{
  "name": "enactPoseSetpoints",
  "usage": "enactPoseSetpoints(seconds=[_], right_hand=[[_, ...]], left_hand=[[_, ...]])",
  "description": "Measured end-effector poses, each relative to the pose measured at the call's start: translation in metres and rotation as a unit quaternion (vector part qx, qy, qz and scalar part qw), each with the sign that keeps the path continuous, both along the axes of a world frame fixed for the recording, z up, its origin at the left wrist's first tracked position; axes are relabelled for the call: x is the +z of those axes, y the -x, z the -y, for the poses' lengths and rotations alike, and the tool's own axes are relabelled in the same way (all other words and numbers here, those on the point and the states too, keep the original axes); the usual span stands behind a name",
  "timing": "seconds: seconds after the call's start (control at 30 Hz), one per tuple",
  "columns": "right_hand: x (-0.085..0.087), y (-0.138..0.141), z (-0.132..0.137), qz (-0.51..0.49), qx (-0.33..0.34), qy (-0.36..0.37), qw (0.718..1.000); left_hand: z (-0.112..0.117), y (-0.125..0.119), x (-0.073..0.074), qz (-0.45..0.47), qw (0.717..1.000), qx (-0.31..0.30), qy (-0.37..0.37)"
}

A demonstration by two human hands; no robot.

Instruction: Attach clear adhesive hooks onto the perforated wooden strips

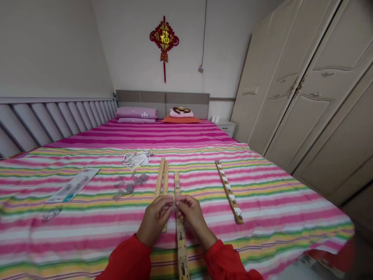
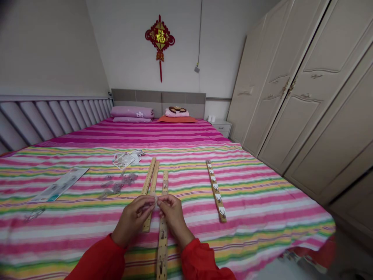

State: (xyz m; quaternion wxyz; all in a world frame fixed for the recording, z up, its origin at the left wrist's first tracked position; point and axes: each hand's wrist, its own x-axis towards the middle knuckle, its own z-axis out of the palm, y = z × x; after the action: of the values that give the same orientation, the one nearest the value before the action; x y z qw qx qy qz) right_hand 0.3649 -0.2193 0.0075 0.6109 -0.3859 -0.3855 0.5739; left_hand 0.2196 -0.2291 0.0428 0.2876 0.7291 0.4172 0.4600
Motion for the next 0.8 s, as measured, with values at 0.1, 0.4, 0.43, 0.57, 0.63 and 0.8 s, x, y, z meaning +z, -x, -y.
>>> enactPoseSetpoints(seconds=[0.1, 0.4, 0.43, 0.57, 0.63, 0.8], right_hand=[[0.000, -0.001, -0.001, -0.020, -0.008, 0.006, 1.000], [-0.005, -0.001, 0.000, -0.042, -0.001, 0.017, 0.999], [-0.006, -0.002, -0.001, -0.034, 0.004, 0.017, 0.999], [-0.004, -0.009, -0.004, 0.032, 0.062, -0.008, 0.998], [0.001, -0.013, -0.006, 0.067, 0.091, -0.037, 0.993], [0.018, -0.019, -0.013, 0.152, 0.102, -0.095, 0.979]], left_hand=[[-0.002, -0.001, 0.005, 0.128, 0.984, 0.017, 0.121], [-0.013, 0.002, -0.006, 0.222, 0.951, 0.083, 0.199], [-0.014, 0.003, -0.008, 0.207, 0.956, 0.086, 0.189], [-0.017, 0.009, -0.006, 0.078, 0.990, 0.077, 0.092], [-0.019, 0.013, -0.002, -0.014, 0.998, 0.046, 0.032], [-0.023, 0.014, 0.001, -0.093, 0.994, -0.028, 0.044]])
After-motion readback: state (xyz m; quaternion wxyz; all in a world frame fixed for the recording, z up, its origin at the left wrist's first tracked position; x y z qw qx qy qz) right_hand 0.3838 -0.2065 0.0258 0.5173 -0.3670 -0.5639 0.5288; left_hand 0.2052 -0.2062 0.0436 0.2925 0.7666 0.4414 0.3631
